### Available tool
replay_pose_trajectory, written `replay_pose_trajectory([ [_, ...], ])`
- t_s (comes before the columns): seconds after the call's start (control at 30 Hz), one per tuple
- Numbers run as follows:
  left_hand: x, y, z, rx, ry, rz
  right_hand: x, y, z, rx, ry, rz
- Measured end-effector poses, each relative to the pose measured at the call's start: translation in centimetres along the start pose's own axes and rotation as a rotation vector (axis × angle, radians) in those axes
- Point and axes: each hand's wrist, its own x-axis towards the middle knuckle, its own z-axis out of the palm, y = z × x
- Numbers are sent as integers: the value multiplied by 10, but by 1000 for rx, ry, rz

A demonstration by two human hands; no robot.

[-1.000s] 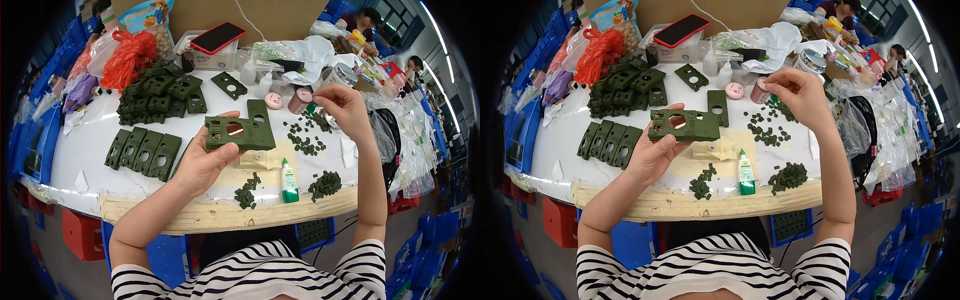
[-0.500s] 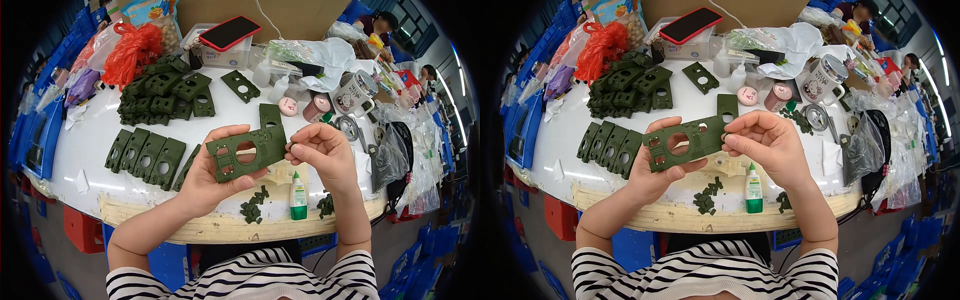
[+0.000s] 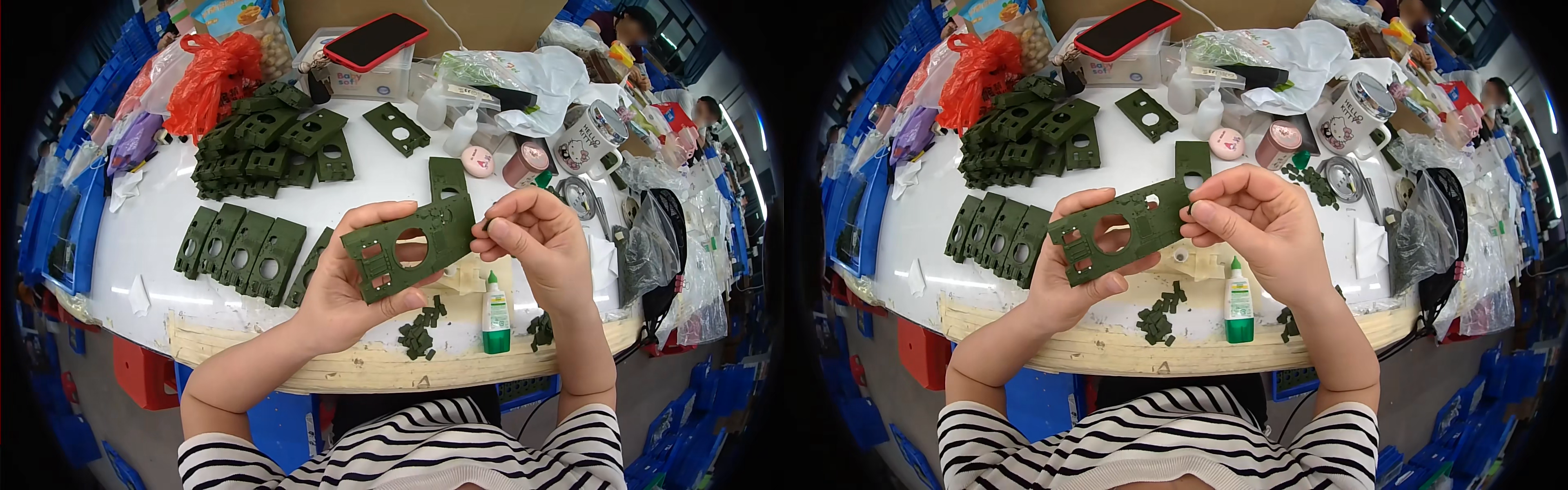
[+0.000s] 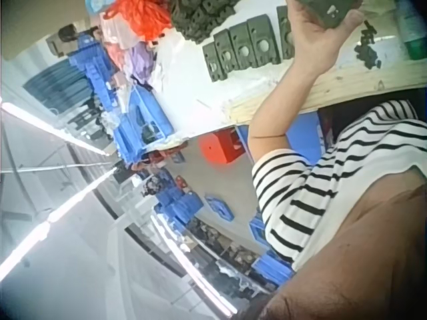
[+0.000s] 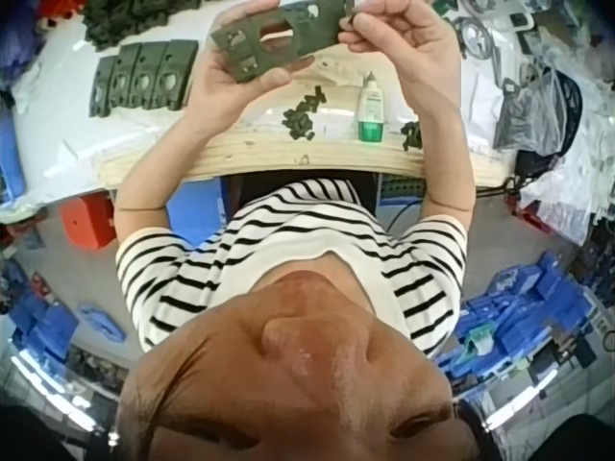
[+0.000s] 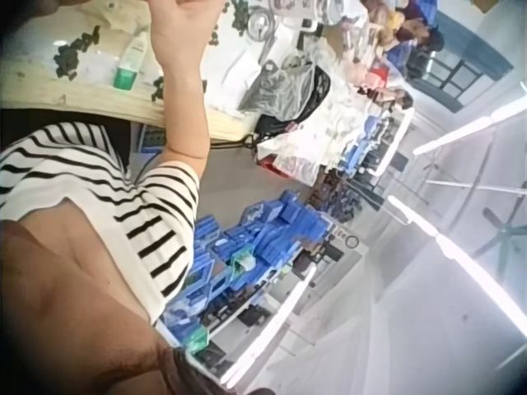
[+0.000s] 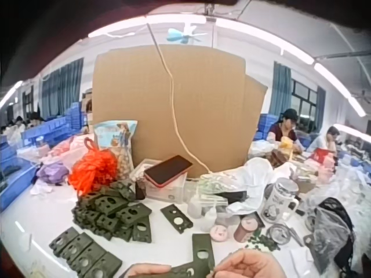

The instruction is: Assembling toy tanks by applying glue and attaching small components.

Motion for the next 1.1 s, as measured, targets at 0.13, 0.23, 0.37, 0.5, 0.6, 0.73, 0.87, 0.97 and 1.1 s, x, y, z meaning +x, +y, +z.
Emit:
replay_pose_trajectory([
  [0.13, -2, -2, 0, 64, -36, 33, -5, -1, 6, -70, 13, -51],
  [0.23, -3, -6, -1, 120, -69, 90, -7, -4, 7, -89, 15, -25],
  [0.37, -4, -10, -1, 154, -89, 171, -9, -7, 9, -122, 17, 4],
  [0.5, -4, -8, 2, 164, -83, 204, -10, -3, 8, -222, 2, -158],
  [0.6, -6, -8, 4, 164, -73, 189, -9, 3, 7, -318, 10, -250],
  [0.73, -6, -8, 4, 176, -108, 196, -9, 5, 10, -223, 2, -158],
  [0.87, -6, -8, 4, 174, -111, 187, -10, 6, 11, -146, 12, -124],
  [0.97, -6, -9, 4, 173, -106, 180, -10, 7, 12, -159, 23, -128],
  [1.1, -6, -9, 4, 183, -109, 180, -10, 8, 11, -171, 30, -131],
])
